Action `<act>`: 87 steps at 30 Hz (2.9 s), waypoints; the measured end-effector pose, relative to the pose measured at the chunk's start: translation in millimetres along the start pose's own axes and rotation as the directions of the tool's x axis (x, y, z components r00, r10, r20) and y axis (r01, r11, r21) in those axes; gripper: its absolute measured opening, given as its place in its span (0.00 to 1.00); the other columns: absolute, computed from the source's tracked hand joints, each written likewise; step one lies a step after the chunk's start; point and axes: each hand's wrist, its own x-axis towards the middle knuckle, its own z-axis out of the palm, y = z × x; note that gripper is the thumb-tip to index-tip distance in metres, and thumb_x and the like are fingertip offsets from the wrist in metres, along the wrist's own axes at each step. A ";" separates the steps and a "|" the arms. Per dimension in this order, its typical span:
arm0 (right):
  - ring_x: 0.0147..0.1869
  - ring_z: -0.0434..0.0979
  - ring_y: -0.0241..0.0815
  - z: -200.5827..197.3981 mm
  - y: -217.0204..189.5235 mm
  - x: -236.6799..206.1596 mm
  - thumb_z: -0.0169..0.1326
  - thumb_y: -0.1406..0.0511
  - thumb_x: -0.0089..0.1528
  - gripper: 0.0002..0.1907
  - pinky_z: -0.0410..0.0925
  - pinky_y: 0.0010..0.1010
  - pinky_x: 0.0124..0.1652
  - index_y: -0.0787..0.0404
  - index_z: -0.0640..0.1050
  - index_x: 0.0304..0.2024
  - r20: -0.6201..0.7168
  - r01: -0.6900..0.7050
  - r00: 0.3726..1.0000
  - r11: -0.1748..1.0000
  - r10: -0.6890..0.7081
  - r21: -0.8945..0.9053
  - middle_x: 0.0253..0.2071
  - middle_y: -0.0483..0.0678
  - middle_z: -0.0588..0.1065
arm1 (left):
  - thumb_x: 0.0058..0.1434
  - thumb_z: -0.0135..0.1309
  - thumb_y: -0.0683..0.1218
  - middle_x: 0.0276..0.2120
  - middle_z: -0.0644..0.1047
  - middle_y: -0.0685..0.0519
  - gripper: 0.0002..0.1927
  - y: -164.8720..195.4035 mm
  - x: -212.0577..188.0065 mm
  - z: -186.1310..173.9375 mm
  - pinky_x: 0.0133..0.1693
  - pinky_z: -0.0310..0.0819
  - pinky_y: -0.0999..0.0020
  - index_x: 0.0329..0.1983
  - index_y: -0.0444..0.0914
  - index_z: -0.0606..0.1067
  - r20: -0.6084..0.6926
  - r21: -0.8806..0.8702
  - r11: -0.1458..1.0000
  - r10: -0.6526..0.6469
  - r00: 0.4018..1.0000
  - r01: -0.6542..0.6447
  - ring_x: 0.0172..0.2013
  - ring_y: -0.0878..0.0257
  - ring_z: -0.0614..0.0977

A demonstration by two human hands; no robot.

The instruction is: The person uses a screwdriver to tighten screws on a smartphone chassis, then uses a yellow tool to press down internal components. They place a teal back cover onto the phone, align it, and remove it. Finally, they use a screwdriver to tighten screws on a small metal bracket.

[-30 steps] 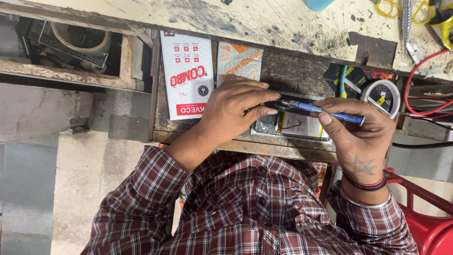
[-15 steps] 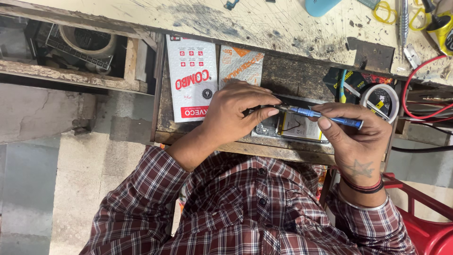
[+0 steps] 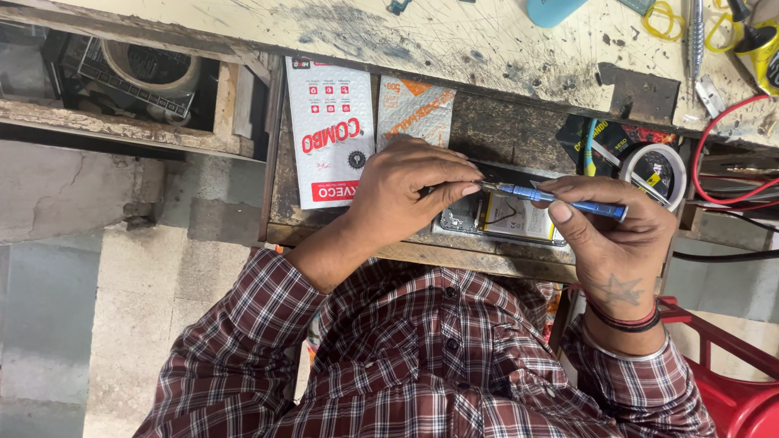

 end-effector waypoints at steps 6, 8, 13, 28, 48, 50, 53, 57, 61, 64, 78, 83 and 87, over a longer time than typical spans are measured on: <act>0.52 0.81 0.39 0.0 -0.8 -0.7 0.64 0.73 0.69 0.06 0.74 0.26 0.54 0.68 0.78 0.43 -0.001 0.011 1.000 1.000 -0.011 0.019 0.46 0.56 0.80 | 0.62 0.67 0.48 0.39 0.85 0.59 0.05 -0.4 0.1 0.3 0.47 0.78 0.67 0.40 0.45 0.84 0.009 -0.004 1.000 -0.004 1.000 0.004 0.44 0.66 0.87; 0.52 0.81 0.39 0.2 -1.4 -1.3 0.64 0.73 0.69 0.06 0.74 0.26 0.54 0.68 0.78 0.44 0.000 0.013 1.000 1.000 -0.013 0.014 0.46 0.56 0.80 | 0.62 0.67 0.48 0.39 0.85 0.59 0.05 -1.2 -0.3 0.7 0.48 0.78 0.67 0.40 0.45 0.84 0.007 0.005 1.000 0.000 1.000 0.000 0.44 0.66 0.87; 0.51 0.82 0.39 1.3 -1.2 -1.7 0.64 0.73 0.70 0.06 0.74 0.26 0.53 0.69 0.78 0.44 0.001 0.039 0.999 0.999 -0.039 0.006 0.46 0.56 0.80 | 0.62 0.67 0.48 0.39 0.85 0.59 0.05 -4.6 -0.4 2.9 0.48 0.79 0.67 0.40 0.45 0.84 0.004 0.021 0.999 0.025 1.000 -0.025 0.44 0.66 0.87; 0.50 0.83 0.40 -2.2 1.6 -11.4 0.64 0.72 0.72 0.07 0.76 0.25 0.52 0.69 0.77 0.46 -0.062 0.131 0.990 0.991 -0.130 0.017 0.46 0.58 0.81 | 0.60 0.66 0.51 0.40 0.85 0.58 0.10 -7.9 -2.8 5.6 0.48 0.78 0.63 0.43 0.46 0.84 0.010 0.111 0.994 0.018 1.000 -0.019 0.43 0.64 0.87; 0.29 0.79 0.32 4.6 34.6 -52.6 0.64 0.74 0.66 0.28 0.56 0.16 0.22 0.61 0.67 0.64 0.022 0.391 0.907 0.818 -0.422 -0.423 0.40 0.61 0.83 | 0.63 0.66 0.51 0.40 0.85 0.59 0.09 -6.2 -8.1 7.8 0.45 0.80 0.67 0.44 0.45 0.83 0.001 0.094 0.991 0.094 0.996 -0.094 0.44 0.65 0.87; 0.27 0.75 0.27 4.1 37.5 -53.0 0.66 0.74 0.66 0.30 0.56 0.17 0.23 0.58 0.67 0.65 0.025 0.415 0.889 0.780 -0.458 -0.469 0.40 0.61 0.83 | 0.63 0.66 0.51 0.40 0.85 0.59 0.09 -6.1 -7.9 7.8 0.45 0.80 0.67 0.44 0.45 0.83 -0.002 0.102 0.990 0.097 0.995 -0.096 0.43 0.66 0.87; 0.34 0.82 0.37 8.3 43.5 -51.4 0.65 0.77 0.69 0.30 0.63 0.18 0.26 0.55 0.68 0.68 -0.008 0.452 0.869 0.799 -0.495 -0.398 0.41 0.62 0.82 | 0.64 0.66 0.50 0.40 0.85 0.58 0.09 -4.9 -6.7 7.8 0.46 0.80 0.67 0.44 0.44 0.83 -0.011 0.111 0.989 0.102 0.995 -0.100 0.43 0.65 0.87; 0.36 0.83 0.39 11.2 45.3 -46.4 0.65 0.79 0.68 0.30 0.64 0.18 0.27 0.56 0.69 0.67 -0.027 0.463 0.855 0.786 -0.518 -0.409 0.42 0.63 0.82 | 0.65 0.66 0.49 0.40 0.85 0.57 0.08 -0.8 -5.5 5.8 0.46 0.81 0.66 0.44 0.43 0.83 -0.029 0.106 0.991 0.091 0.995 -0.087 0.44 0.64 0.87; 0.38 0.85 0.39 12.0 40.9 -40.7 0.66 0.79 0.69 0.29 0.65 0.18 0.29 0.58 0.69 0.67 0.002 0.462 0.851 0.748 -0.524 -0.477 0.45 0.62 0.82 | 0.65 0.66 0.48 0.40 0.85 0.56 0.08 3.9 -4.4 5.2 0.44 0.82 0.67 0.44 0.42 0.84 -0.038 0.069 0.996 0.062 0.997 -0.059 0.43 0.64 0.87; 0.41 0.86 0.40 14.0 37.2 -37.6 0.66 0.78 0.70 0.29 0.67 0.19 0.30 0.58 0.69 0.67 0.011 0.448 0.860 0.746 -0.509 -0.493 0.44 0.61 0.82 | 0.65 0.66 0.48 0.40 0.85 0.56 0.07 4.5 -2.9 5.3 0.44 0.83 0.67 0.44 0.42 0.84 -0.044 0.074 0.995 0.072 0.996 -0.069 0.43 0.64 0.87; 0.48 0.86 0.43 16.0 32.7 -35.8 0.66 0.77 0.71 0.27 0.74 0.22 0.41 0.60 0.70 0.68 0.012 0.380 0.904 0.787 -0.428 -0.486 0.45 0.60 0.82 | 0.66 0.66 0.49 0.38 0.85 0.57 0.07 -2.0 -5.5 13.8 0.41 0.83 0.69 0.43 0.43 0.84 -0.037 0.100 0.993 0.074 0.997 -0.070 0.40 0.66 0.87; 0.48 0.86 0.42 15.4 32.5 -37.4 0.66 0.77 0.71 0.25 0.75 0.23 0.42 0.60 0.71 0.66 0.006 0.377 0.905 0.794 -0.425 -0.476 0.45 0.59 0.82 | 0.65 0.66 0.49 0.38 0.85 0.57 0.07 -1.5 -7.0 13.3 0.42 0.83 0.68 0.43 0.43 0.83 -0.042 0.108 0.992 0.074 0.996 -0.070 0.40 0.65 0.87; 0.46 0.86 0.42 14.9 31.2 -37.1 0.66 0.76 0.69 0.26 0.73 0.22 0.40 0.60 0.71 0.66 0.007 0.369 0.908 0.793 -0.419 -0.485 0.44 0.59 0.82 | 0.65 0.66 0.49 0.38 0.85 0.57 0.07 -1.1 -6.2 12.6 0.42 0.83 0.68 0.43 0.43 0.84 -0.038 0.104 0.992 0.072 0.997 -0.067 0.40 0.65 0.87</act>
